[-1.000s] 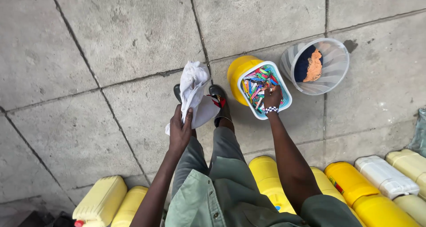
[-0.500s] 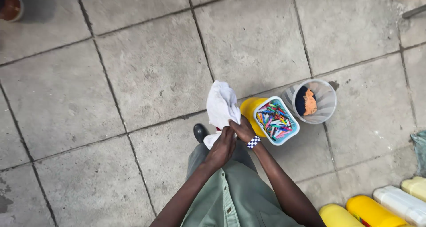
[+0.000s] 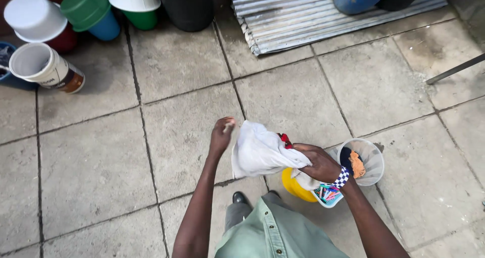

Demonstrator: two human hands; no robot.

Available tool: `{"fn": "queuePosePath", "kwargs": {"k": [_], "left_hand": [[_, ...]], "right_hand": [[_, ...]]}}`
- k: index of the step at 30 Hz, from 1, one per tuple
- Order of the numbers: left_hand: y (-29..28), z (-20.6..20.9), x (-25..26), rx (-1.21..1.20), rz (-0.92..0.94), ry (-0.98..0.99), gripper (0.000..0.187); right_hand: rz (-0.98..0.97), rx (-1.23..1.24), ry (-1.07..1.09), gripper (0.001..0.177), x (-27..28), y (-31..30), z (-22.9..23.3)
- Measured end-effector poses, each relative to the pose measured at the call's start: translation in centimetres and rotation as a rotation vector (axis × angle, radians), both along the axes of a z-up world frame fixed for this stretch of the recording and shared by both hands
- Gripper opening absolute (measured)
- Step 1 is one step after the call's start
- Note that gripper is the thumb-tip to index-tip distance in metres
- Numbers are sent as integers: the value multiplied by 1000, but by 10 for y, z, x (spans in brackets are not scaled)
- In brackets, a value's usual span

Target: Hanging wet laundry on a clothesline using clothespins.

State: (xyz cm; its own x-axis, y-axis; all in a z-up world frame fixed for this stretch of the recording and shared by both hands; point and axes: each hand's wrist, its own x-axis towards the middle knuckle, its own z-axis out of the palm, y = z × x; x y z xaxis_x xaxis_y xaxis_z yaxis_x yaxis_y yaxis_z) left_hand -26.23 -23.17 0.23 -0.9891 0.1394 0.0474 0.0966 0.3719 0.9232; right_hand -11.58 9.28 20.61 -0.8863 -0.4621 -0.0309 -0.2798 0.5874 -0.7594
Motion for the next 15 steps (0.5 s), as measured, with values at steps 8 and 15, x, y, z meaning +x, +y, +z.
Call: {"fn": "queuePosePath", "kwargs": {"k": [8, 15], "left_hand": [[-12, -44, 16, 963, -443, -960, 94], [-46, 31, 12, 776, -128, -623, 80]], "right_hand": [[-152, -150, 71, 53, -52, 42, -13], [-230, -103, 140, 27, -62, 60, 25]]}}
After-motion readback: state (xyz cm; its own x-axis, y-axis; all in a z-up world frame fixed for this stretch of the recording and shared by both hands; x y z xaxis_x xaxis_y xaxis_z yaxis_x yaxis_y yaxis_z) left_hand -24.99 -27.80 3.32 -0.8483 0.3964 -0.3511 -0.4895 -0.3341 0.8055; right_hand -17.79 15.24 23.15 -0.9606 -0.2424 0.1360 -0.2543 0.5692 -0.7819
